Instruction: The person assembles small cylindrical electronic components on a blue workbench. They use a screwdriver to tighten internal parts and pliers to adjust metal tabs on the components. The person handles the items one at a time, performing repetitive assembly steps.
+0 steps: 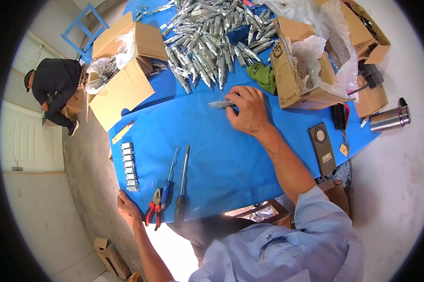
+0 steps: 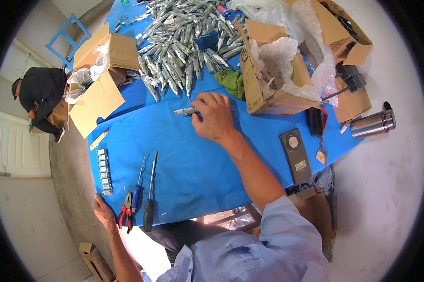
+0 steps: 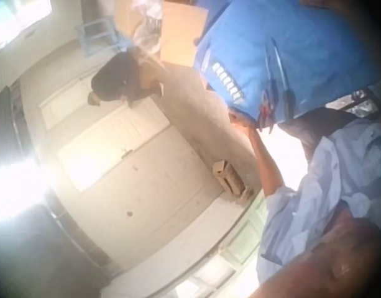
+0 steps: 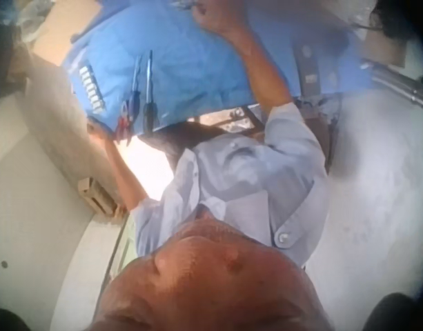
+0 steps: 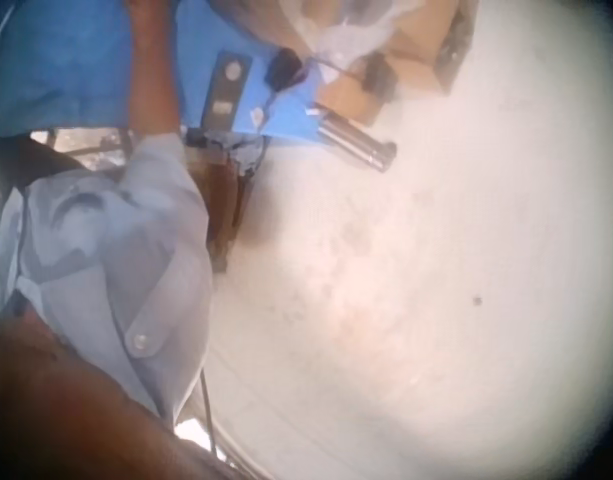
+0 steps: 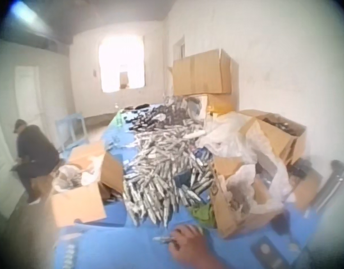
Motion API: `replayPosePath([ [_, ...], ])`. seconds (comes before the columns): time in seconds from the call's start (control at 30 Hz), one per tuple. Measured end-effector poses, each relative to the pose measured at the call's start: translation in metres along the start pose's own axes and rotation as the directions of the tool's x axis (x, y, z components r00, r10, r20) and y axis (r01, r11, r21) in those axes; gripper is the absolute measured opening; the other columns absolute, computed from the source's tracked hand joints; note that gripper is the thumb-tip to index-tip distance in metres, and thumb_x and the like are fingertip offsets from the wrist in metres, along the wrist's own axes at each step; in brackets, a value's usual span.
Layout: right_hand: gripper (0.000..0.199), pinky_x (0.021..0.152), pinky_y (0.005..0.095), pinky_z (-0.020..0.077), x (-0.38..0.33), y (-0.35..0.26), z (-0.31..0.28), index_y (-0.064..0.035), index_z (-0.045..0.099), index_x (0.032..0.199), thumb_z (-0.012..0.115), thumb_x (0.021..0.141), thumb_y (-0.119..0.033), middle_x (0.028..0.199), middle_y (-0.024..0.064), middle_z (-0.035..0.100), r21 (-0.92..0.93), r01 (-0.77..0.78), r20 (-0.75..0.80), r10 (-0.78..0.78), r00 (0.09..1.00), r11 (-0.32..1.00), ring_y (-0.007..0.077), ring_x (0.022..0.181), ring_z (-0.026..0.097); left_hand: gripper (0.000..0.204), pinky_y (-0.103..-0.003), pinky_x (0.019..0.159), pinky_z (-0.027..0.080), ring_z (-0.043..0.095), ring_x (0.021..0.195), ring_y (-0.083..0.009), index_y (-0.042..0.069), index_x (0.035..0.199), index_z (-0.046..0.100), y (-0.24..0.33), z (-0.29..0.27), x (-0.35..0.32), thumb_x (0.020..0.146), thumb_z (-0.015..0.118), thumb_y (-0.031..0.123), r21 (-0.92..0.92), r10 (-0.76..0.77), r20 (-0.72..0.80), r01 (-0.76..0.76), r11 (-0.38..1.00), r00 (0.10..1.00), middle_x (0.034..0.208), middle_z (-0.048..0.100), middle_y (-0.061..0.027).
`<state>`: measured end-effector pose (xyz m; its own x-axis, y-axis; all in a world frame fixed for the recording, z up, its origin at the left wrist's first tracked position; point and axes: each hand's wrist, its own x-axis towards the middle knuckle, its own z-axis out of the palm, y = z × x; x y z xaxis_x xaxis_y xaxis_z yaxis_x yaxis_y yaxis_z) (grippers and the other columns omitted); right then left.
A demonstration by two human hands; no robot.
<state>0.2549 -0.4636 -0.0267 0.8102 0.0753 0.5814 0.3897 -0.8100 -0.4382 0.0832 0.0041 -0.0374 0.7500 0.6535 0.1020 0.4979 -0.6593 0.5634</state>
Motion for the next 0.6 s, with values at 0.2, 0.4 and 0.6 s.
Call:
replayPosePath([
  [0.2,0.014,0.093,0.044,0.0423,0.003,0.001,-0.003,-0.011,0.074,0.091,0.077,0.078,-0.013,0.105,0.0031,0.067,0.059,-0.01,0.029,0.008,1.0,0.998,0.0261,0.106,0.062,0.065,-0.047,0.071,0.045,0.053,0.071,-0.0282,-0.007,0.095,0.067,0.009,0.0,-0.004,0.109,0.044,0.052,0.016,-0.039,-0.043,0.04,0.999,0.998,0.077,0.061,-0.0239],
  [0.4,0.013,0.084,0.0429,0.043,0.001,-0.007,-0.006,-0.0138,0.076,0.091,0.08,0.078,-0.017,0.096,0.0014,0.066,0.132,-0.028,0.067,0.019,0.998,0.991,0.0249,0.096,0.063,0.068,-0.048,0.074,0.047,0.055,0.073,-0.0296,-0.006,0.097,0.068,0.002,0.001,-0.001,0.108,0.044,0.057,-0.002,-0.075,-0.022,0.075,0.997,0.997,0.08,0.063,-0.0255],
  [0.6,0.014,0.078,0.0418,0.0429,-0.001,-0.016,-0.007,-0.0153,0.077,0.091,0.082,0.079,-0.021,0.09,0.001,0.066,0.142,-0.041,0.14,0.021,0.99,0.989,0.0244,0.09,0.063,0.07,-0.048,0.075,0.047,0.056,0.074,-0.031,-0.006,0.098,0.069,-0.007,0.0,0.002,0.107,0.044,0.058,0.027,-0.075,-0.014,0.076,0.997,0.997,0.082,0.065,-0.0261],
])
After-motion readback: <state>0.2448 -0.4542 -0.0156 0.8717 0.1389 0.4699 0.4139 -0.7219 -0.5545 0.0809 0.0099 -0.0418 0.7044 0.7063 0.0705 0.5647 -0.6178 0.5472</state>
